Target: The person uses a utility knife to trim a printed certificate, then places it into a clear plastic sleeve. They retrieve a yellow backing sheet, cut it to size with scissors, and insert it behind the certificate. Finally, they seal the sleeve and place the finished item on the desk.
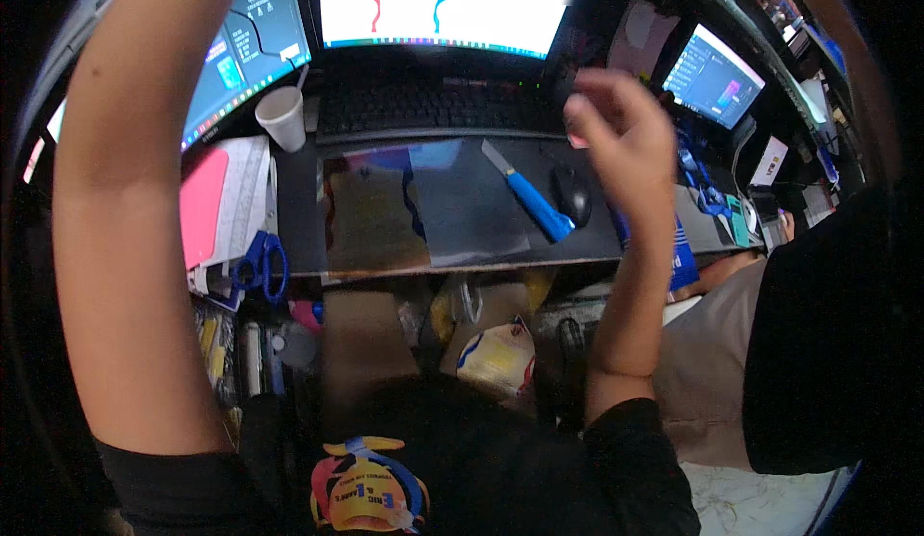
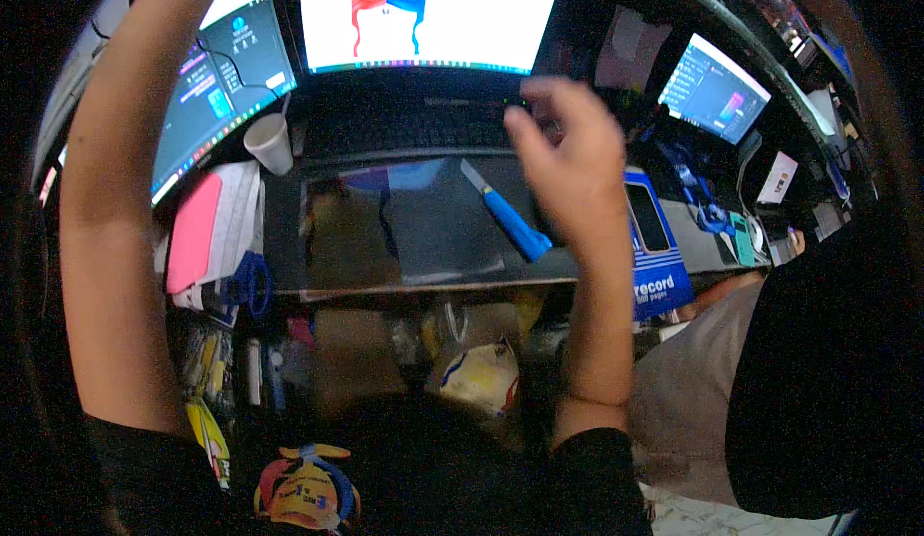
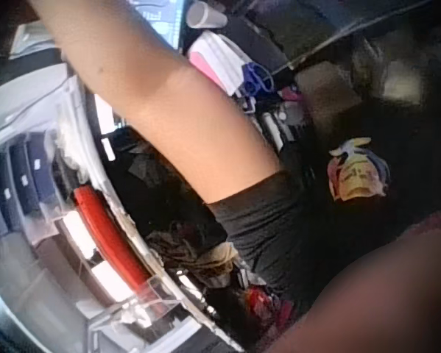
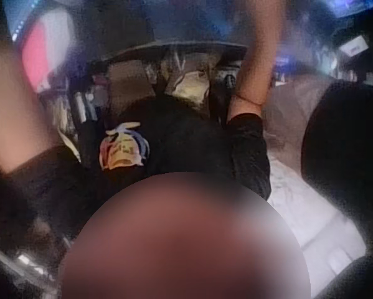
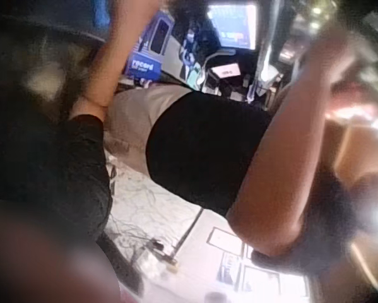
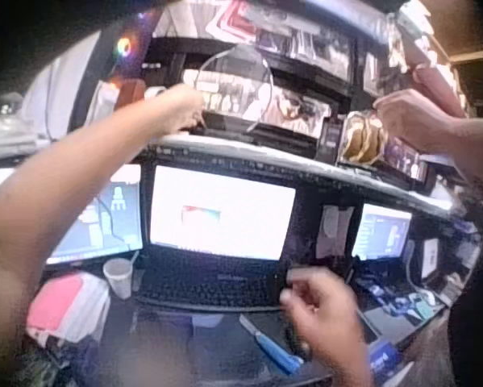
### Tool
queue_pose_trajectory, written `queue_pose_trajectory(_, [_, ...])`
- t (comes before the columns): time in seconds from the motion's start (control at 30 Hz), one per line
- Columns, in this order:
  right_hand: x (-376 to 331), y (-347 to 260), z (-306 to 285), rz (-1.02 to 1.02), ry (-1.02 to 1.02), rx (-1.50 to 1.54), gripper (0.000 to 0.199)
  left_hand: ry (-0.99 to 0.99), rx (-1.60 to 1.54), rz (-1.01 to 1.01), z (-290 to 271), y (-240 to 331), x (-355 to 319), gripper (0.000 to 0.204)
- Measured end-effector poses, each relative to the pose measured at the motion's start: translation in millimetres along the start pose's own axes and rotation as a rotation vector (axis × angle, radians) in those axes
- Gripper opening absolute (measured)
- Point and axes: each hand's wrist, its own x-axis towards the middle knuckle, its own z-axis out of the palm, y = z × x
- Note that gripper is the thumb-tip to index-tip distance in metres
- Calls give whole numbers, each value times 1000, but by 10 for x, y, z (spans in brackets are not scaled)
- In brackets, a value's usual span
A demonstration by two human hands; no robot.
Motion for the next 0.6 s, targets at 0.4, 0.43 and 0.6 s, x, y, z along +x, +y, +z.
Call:
queue_pose_trajectory(0.4, [-1354,1041,865,88,-164,-786,48,33,-637,-493,-456,27,-198,24])
queue_pose_trajectory(0.43, [-1349,1025,825,113,-163,-813,48,219,-1196,-762,-545,88,-228,25])
queue_pose_trajectory(0.6, [-1336,796,545,387,-177,-682,45,576,-1714,-943,-777,178,-227,33])
